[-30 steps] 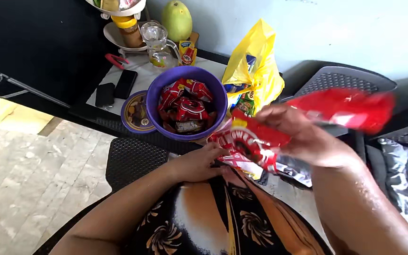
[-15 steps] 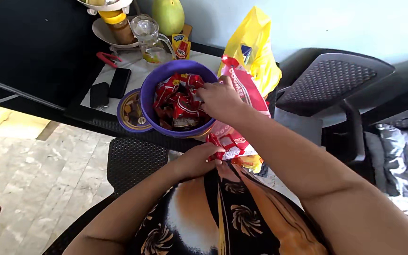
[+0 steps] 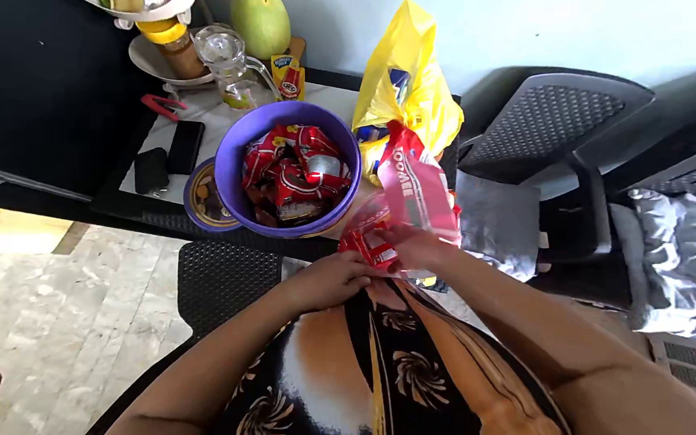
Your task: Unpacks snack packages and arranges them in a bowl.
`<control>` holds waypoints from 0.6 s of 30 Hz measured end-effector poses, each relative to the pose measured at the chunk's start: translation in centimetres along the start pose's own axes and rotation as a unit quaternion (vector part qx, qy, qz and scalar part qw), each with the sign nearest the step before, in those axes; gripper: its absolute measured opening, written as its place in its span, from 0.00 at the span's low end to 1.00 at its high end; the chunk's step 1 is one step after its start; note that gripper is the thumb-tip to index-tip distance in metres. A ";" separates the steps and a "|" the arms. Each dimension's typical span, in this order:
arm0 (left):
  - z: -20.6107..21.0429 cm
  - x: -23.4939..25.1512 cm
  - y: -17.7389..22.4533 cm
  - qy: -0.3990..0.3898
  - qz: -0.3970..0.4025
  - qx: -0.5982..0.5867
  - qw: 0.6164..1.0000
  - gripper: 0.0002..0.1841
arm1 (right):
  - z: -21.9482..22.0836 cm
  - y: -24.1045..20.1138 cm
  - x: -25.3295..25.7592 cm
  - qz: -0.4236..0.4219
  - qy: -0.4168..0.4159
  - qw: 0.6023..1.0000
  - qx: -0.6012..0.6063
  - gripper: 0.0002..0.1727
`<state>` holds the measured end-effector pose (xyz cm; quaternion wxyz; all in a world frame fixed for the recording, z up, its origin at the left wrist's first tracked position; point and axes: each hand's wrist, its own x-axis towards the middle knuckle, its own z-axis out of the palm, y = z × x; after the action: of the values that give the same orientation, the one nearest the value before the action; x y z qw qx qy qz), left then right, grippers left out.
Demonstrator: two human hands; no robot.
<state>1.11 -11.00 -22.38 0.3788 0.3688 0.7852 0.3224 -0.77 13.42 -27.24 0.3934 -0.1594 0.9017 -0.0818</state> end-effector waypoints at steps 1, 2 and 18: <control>-0.1 0.1 0.3 0.008 -0.021 0.011 1.000 0.20 | 0.9 0.0 0.3 -0.018 0.016 0.999 0.024 0.52; -0.2 0.3 0.5 0.016 -0.045 0.029 0.998 0.21 | 1.6 -0.1 0.7 -0.030 0.028 0.997 0.060 0.52; 0.1 2.3 0.3 0.045 -0.234 0.053 0.970 0.26 | -5.6 -1.5 -5.4 -0.018 0.099 0.978 0.181 0.20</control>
<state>0.27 -8.97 -22.99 0.3878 0.1794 0.8820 0.1988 -1.11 14.05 -19.30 0.3232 -0.0929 0.9035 -0.2657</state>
